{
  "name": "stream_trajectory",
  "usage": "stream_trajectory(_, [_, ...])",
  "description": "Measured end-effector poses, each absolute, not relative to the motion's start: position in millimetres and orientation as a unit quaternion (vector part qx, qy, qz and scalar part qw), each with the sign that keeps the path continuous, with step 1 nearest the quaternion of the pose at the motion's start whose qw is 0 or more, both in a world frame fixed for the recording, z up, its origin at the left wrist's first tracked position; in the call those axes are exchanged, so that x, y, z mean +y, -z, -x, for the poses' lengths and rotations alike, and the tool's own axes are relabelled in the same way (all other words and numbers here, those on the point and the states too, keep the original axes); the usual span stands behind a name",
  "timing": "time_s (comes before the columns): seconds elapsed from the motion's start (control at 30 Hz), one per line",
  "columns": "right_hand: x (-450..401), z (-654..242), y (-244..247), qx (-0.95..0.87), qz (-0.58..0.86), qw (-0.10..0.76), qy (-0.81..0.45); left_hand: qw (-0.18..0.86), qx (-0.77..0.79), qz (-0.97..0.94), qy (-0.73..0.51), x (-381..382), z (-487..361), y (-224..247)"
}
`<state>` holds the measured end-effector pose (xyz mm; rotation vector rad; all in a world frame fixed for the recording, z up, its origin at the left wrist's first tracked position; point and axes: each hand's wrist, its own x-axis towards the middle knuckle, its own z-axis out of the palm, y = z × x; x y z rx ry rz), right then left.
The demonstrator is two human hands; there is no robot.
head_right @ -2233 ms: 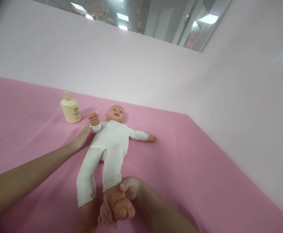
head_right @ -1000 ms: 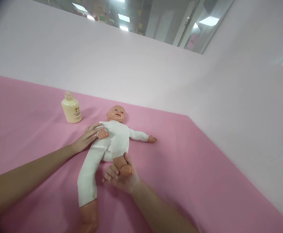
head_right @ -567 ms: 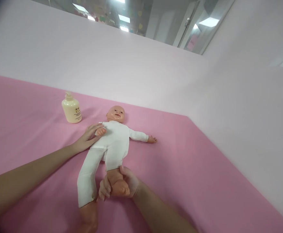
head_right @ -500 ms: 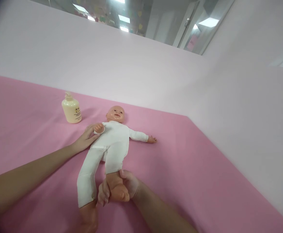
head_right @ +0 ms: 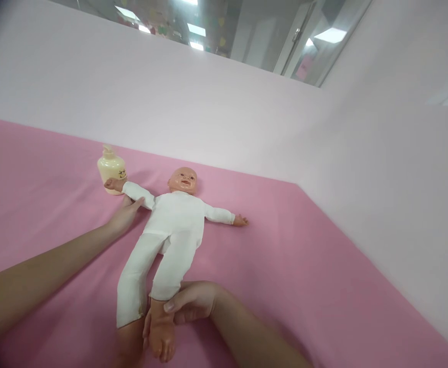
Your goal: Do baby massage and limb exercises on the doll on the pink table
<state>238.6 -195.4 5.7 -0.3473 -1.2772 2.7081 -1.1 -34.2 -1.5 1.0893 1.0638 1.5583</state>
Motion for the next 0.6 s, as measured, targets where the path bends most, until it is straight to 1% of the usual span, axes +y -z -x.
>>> stream_trajectory(0.13, [-195.5,-237.4,-7.4,-0.433,0.114,0.068,-0.892,0.447,0.453,-0.458,-0.621,-33.4,1.4,3.3])
stream_trajectory(0.27, [-193.4,-237.9,-7.1,-0.437,0.071,0.055,-0.895,0.438,0.451,-0.463,-0.625,-32.1,2.2,3.8])
stream_trajectory(0.47, [-191.3,-242.5,5.0,-0.450,0.040,0.038,-0.891,0.410,0.456,-0.512,-0.601,-37.0,1.9,0.5])
stream_trajectory(0.53, [-192.6,-242.7,10.1,-0.431,-0.026,0.045,-0.901,0.391,0.465,-0.548,-0.575,-39.8,1.3,0.3])
stream_trajectory(0.6, [-194.1,-241.4,12.0,-0.399,-0.124,0.092,-0.904,0.354,0.465,-0.591,-0.557,-42.7,1.0,0.6])
